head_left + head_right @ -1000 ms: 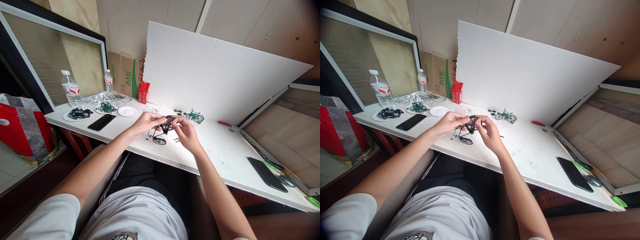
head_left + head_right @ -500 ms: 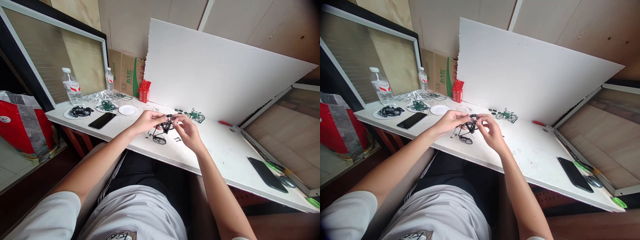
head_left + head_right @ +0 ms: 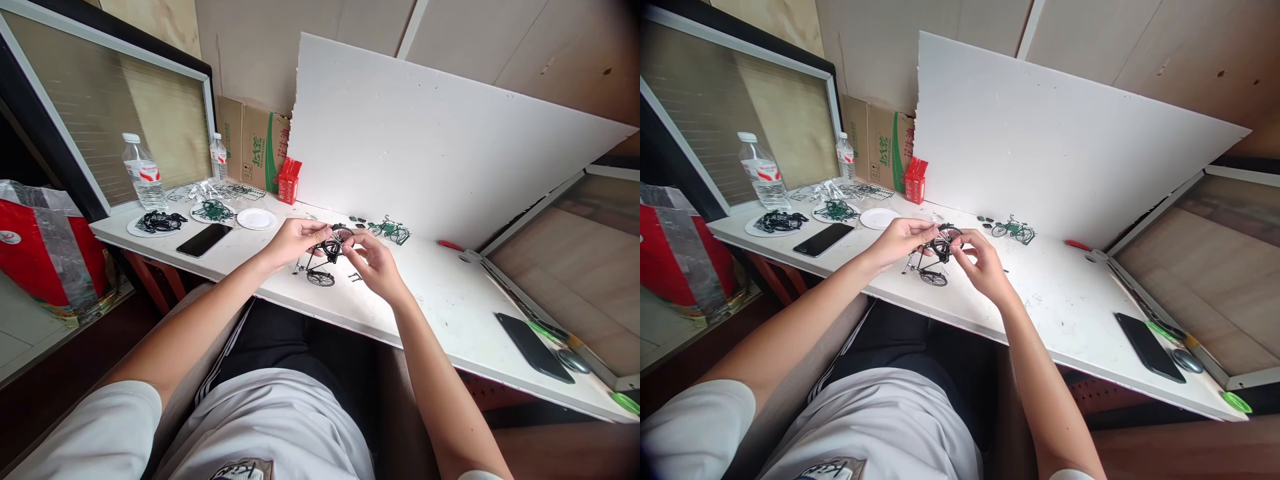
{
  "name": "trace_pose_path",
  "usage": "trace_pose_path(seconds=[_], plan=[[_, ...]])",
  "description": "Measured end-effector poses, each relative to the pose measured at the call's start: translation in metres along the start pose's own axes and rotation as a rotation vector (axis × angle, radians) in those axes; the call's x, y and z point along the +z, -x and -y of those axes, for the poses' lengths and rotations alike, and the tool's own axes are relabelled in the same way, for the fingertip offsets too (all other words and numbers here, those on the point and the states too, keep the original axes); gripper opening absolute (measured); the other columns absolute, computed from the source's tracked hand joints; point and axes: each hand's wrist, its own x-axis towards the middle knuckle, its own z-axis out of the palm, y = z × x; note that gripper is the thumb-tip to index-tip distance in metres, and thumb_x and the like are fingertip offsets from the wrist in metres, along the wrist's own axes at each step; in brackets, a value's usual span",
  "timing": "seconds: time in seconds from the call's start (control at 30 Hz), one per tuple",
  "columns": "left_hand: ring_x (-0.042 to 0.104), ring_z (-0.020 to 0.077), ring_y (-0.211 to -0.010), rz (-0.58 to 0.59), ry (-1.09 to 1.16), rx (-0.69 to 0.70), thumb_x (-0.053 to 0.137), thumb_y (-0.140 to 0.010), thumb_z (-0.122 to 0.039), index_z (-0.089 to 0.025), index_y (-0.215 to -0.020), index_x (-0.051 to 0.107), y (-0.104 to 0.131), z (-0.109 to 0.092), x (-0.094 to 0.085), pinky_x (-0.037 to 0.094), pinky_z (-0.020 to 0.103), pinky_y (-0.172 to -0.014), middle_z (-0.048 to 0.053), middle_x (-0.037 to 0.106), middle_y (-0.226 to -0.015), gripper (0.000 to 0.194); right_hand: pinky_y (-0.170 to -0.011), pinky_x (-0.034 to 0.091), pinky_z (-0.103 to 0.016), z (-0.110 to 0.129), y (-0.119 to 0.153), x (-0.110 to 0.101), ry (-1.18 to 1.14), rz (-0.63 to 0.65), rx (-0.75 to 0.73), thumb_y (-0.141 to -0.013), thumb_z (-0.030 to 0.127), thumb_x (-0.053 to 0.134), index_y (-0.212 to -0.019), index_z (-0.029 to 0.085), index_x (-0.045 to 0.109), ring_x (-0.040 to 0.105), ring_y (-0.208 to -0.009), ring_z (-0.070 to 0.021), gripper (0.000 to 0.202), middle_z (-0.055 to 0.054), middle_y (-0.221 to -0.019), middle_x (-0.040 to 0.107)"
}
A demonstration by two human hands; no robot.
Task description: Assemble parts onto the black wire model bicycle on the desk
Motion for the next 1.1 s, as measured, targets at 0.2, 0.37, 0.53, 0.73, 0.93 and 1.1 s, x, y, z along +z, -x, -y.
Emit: trace_pose_path(seconds=[0.2, 0.37, 0.53, 0.73, 0.93, 1.1], plan=[[0.073, 0.0255, -0.103, -0.012, 0.014, -0.015, 0.089, -0.080, -0.062, -0.014, -0.116, 0.084, 0.001, -0.001, 0.003, 0.065, 0.035, -0.076, 0.016, 0.080, -0.118, 0.060, -0.090, 0.062, -0.037, -0.003, 0.000, 0.002, 0.008, -0.040, 0.005, -0.106, 0.051, 0.065, -0.108, 0.027, 0.070, 0.066, -0.111, -0.0226, 0.024, -0.008, -0.117, 0.067], [0.074, 0.0259, -0.103, -0.020, 0.027, -0.035, 0.090, -0.079, -0.060, -0.013, -0.115, 0.084, 0.003, -0.002, 0.005, 0.065, 0.035, -0.076, 0.016, 0.081, -0.117, 0.060, -0.090, 0.062, -0.037, -0.006, 0.000, 0.003, -0.025, -0.036, 0.020, -0.105, 0.051, 0.066, -0.108, 0.027, 0.069, 0.067, -0.108, -0.0219, 0.024, -0.008, -0.116, 0.067], [0.074, 0.0267, -0.106, -0.017, 0.025, -0.038, 0.088, -0.082, -0.058, -0.014, -0.116, 0.084, 0.003, 0.001, 0.006, 0.065, 0.034, -0.076, 0.016, 0.081, -0.119, 0.055, -0.087, 0.061, -0.036, -0.007, 0.000, 0.004, -0.037, -0.052, 0.037, -0.104, 0.052, 0.067, -0.108, 0.028, 0.069, 0.067, -0.107, -0.0218, 0.025, -0.007, -0.114, 0.068], [0.073, 0.0255, -0.103, -0.058, 0.034, -0.022, 0.090, -0.080, -0.058, -0.014, -0.113, 0.084, 0.003, 0.006, 0.010, 0.066, 0.035, -0.077, 0.015, 0.081, -0.117, 0.056, -0.087, 0.061, -0.036, -0.007, 0.001, 0.007, -0.066, -0.082, 0.050, -0.102, 0.057, 0.068, -0.106, 0.027, 0.068, 0.067, -0.107, -0.0225, 0.030, -0.008, -0.113, 0.069], [0.070, 0.0228, -0.100, -0.099, 0.064, -0.042, 0.088, -0.082, -0.056, -0.012, -0.112, 0.084, 0.006, 0.003, 0.017, 0.067, 0.037, -0.078, 0.014, 0.079, -0.113, 0.053, -0.094, 0.060, -0.039, -0.011, 0.000, 0.011, -0.039, -0.132, 0.000, -0.104, 0.056, 0.065, -0.113, 0.029, 0.067, 0.066, -0.116, -0.0234, 0.029, -0.008, -0.123, 0.068], [0.070, 0.0212, -0.099, -0.089, 0.118, -0.077, 0.089, -0.081, -0.056, -0.012, -0.109, 0.084, 0.007, 0.002, 0.019, 0.065, 0.033, -0.077, 0.014, 0.078, -0.116, 0.052, -0.096, 0.059, -0.041, -0.012, -0.001, 0.010, 0.035, -0.125, -0.056, -0.108, 0.052, 0.059, -0.114, 0.030, 0.068, 0.065, -0.120, -0.0243, 0.024, -0.009, -0.125, 0.066]])
